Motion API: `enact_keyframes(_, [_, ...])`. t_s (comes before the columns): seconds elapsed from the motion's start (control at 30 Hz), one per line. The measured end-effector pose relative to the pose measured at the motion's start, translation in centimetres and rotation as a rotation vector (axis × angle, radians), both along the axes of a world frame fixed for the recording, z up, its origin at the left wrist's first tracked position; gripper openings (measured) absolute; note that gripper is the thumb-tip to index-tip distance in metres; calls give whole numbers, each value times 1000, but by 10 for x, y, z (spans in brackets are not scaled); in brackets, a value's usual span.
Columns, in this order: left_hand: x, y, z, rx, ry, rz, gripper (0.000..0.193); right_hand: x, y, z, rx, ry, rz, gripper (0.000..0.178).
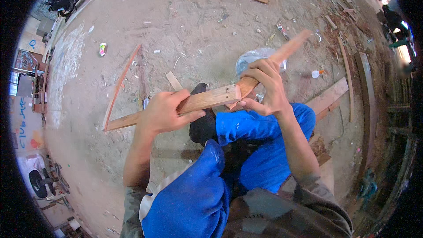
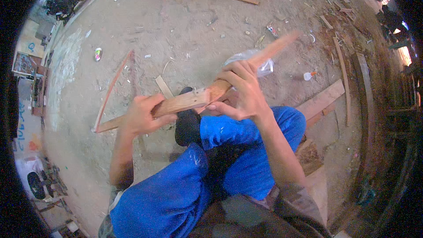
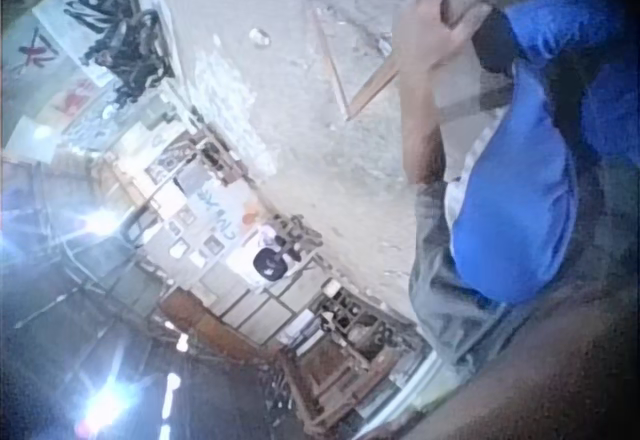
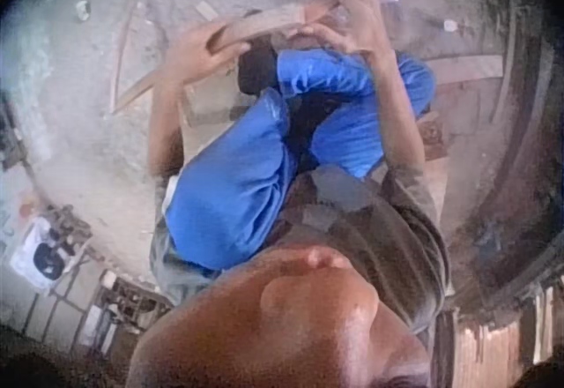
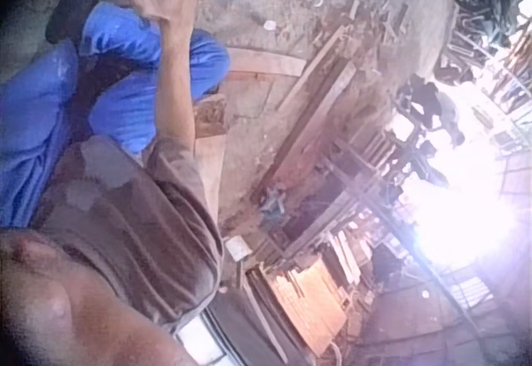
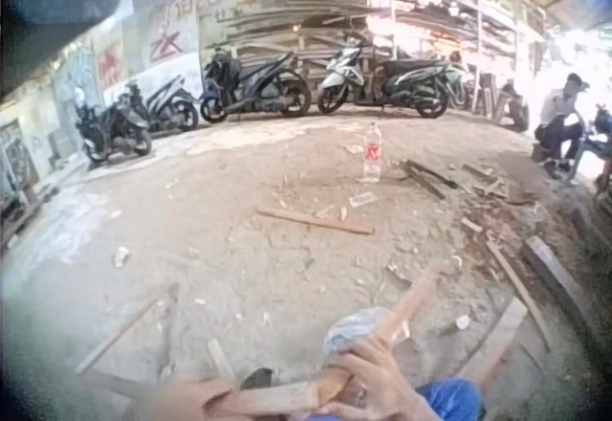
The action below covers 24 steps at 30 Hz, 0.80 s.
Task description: The person assembles a rectangular wooden frame by fitting wooden pieces together and hammering nails into the joints.
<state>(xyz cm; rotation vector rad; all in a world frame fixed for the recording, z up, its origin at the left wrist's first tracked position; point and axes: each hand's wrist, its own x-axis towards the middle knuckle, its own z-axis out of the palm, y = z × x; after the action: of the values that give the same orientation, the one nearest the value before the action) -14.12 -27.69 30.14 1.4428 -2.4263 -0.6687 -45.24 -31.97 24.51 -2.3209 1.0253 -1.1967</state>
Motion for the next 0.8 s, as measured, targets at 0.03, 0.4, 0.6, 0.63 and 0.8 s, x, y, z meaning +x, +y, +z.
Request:
enact_keyframes(0.03, [7,2,8,-7,-6,-1,47,7,-4,7,13,-64,88,60])
enact_keyframes(0.4, [78,43,40,-210,1,56,49,104,33,-21,164,-350,337,70])
enact_keyframes(0.6, [72,22,45,-743,-97,-27,42,97,35,4,125,-261,225,70])
enact_keyframes(0.63, [71,13,51,-754,-93,-21,42,97,35,11,120,-224,166,68])
enact_keyframes(0.8, [59,-51,97,-947,-183,-143,37,95,0,25,202,-320,33,60])
